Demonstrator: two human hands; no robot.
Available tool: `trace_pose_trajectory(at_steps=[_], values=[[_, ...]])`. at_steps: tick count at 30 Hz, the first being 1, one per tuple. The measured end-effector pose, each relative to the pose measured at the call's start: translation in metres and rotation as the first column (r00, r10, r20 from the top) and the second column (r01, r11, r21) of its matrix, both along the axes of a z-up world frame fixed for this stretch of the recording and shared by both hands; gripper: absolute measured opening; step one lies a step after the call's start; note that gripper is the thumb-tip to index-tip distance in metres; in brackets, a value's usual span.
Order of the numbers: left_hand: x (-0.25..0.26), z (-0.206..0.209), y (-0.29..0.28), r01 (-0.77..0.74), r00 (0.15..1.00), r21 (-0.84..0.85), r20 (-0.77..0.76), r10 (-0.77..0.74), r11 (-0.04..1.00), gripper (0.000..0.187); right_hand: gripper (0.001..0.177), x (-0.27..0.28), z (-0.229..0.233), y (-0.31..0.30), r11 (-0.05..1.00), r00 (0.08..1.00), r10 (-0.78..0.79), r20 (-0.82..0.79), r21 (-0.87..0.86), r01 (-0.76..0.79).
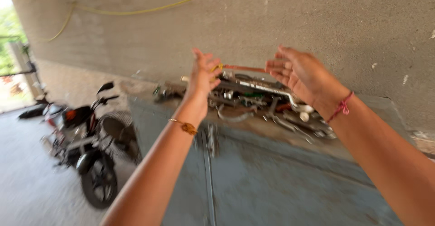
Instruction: The person organizes hand tools by picking up a storage box, rods, a screwdriver, a hacksaw, metal tubes, and wrenches from a metal cabinet and placing them onto a wooden bench one by one.
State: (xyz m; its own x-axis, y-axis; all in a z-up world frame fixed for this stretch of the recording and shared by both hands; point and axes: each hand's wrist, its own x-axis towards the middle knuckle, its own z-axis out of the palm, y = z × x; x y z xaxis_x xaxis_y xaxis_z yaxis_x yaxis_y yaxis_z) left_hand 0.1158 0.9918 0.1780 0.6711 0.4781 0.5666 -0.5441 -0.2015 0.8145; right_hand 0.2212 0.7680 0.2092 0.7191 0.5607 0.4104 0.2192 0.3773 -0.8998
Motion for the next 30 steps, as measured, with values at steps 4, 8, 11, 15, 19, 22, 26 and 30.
trace_pose_trajectory(at_steps=[4, 8, 11, 15, 19, 22, 26, 30], values=[[0.083, -0.001, 0.053, 0.016, 0.988, 0.199, -0.154, 0.015, 0.980, 0.088, 0.052, 0.068, -0.010, 0.055, 0.982, 0.988, -0.142, 0.067, -0.114, 0.149], [0.166, -0.007, 0.090, -0.012, 0.959, 0.600, -0.221, 0.180, 0.800, 0.069, 0.050, 0.121, -0.023, 0.088, 0.864, 0.905, -0.324, 0.275, -0.303, 0.401], [0.214, -0.021, 0.105, 0.028, 0.949, 0.811, -0.206, 0.240, 0.584, 0.055, 0.047, 0.145, -0.036, 0.100, 0.443, 0.661, -0.417, 0.624, -0.495, 0.747], [0.262, -0.040, 0.110, 0.127, 0.939, 0.957, -0.201, 0.280, 0.259, 0.056, 0.048, 0.154, -0.044, 0.112, 0.237, 0.544, -0.261, 0.798, -0.493, 0.837], [0.295, -0.053, 0.113, 0.184, 0.964, 0.965, -0.214, 0.157, 0.185, 0.053, 0.046, 0.146, -0.047, 0.122, 0.069, 0.502, -0.196, 0.842, -0.499, 0.864], [0.302, -0.054, 0.120, 0.255, 0.953, 0.951, -0.278, 0.120, 0.174, 0.035, 0.047, 0.140, -0.051, 0.122, 0.100, 0.471, -0.181, 0.863, -0.460, 0.882], [0.298, -0.049, 0.129, 0.248, 0.969, 0.952, -0.244, -0.041, 0.181, 0.026, 0.045, 0.136, -0.054, 0.124, 0.050, 0.431, -0.085, 0.898, -0.428, 0.902], [0.288, -0.049, 0.130, 0.142, 0.989, 0.981, -0.137, -0.048, 0.129, 0.021, 0.042, 0.133, -0.055, 0.123, 0.046, 0.505, -0.140, 0.852, -0.504, 0.863]])
